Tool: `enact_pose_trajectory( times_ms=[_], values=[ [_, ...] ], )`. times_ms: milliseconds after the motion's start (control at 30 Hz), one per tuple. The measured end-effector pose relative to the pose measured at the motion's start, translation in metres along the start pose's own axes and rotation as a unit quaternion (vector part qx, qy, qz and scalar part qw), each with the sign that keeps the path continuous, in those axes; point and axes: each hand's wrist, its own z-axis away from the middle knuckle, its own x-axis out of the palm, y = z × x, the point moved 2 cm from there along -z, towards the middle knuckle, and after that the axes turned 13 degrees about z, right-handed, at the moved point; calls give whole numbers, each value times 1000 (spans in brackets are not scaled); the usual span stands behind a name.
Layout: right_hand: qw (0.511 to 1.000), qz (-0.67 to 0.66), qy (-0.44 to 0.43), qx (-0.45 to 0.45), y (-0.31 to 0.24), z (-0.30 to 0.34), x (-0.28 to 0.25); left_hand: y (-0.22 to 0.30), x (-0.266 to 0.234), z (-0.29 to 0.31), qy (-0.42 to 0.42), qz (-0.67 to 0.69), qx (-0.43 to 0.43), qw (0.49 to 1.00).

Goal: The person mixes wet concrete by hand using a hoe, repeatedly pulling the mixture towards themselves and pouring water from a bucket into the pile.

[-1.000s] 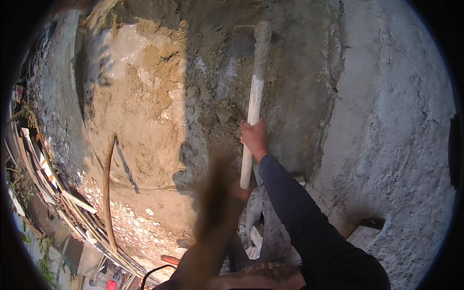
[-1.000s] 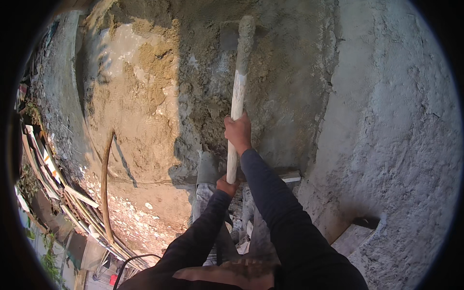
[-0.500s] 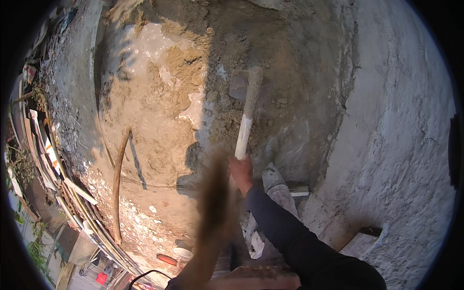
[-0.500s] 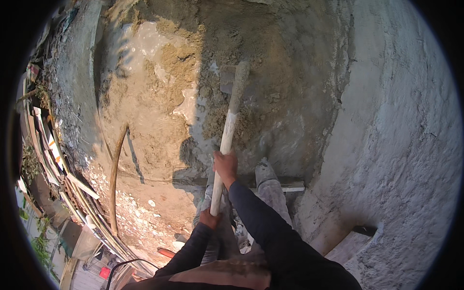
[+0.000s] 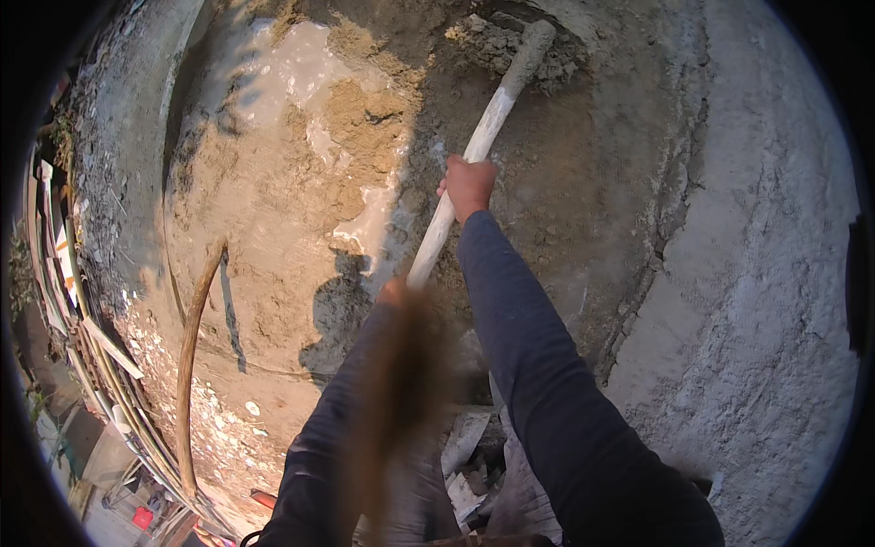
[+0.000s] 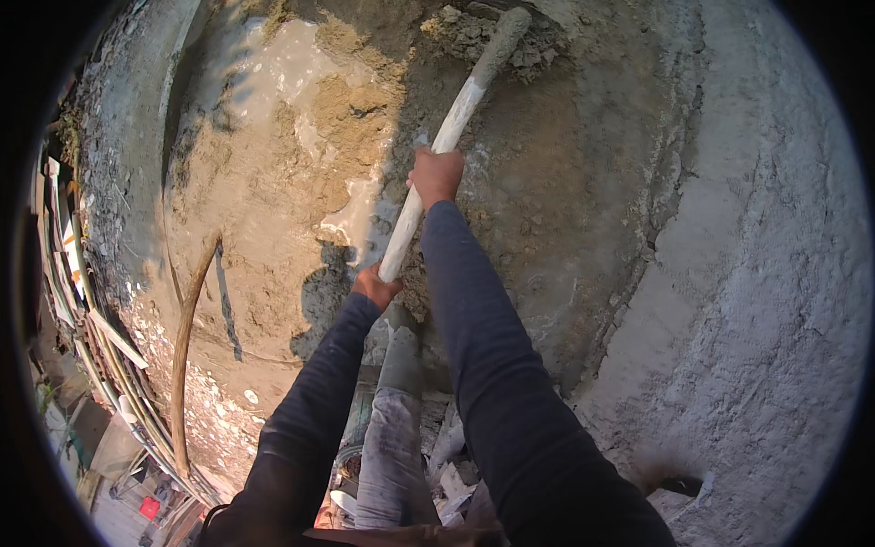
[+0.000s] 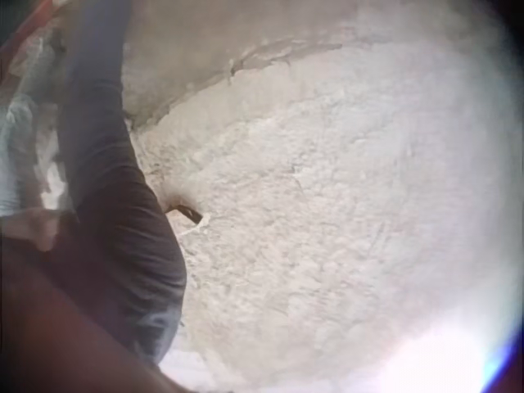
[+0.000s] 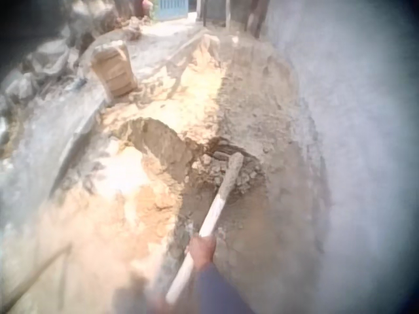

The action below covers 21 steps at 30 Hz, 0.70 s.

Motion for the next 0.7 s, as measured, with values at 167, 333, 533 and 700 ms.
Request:
enact_pose_trajectory(
  times_ms=[167,333,533,700],
  values=[
    [991,-30,-62,116,54,30,-17,-80,13,46,67,-197,63,976],
    [984,64,-92,136,117,105,-11,-159,30,125,66,-81,-54,993],
    [981,25,-157,110,51,167,-30,-135,20,163,71,-52,3,996],
    [979,-37,-23,-199,-113,99,1,33,-32,24,41,-66,144,986]
  ],
)
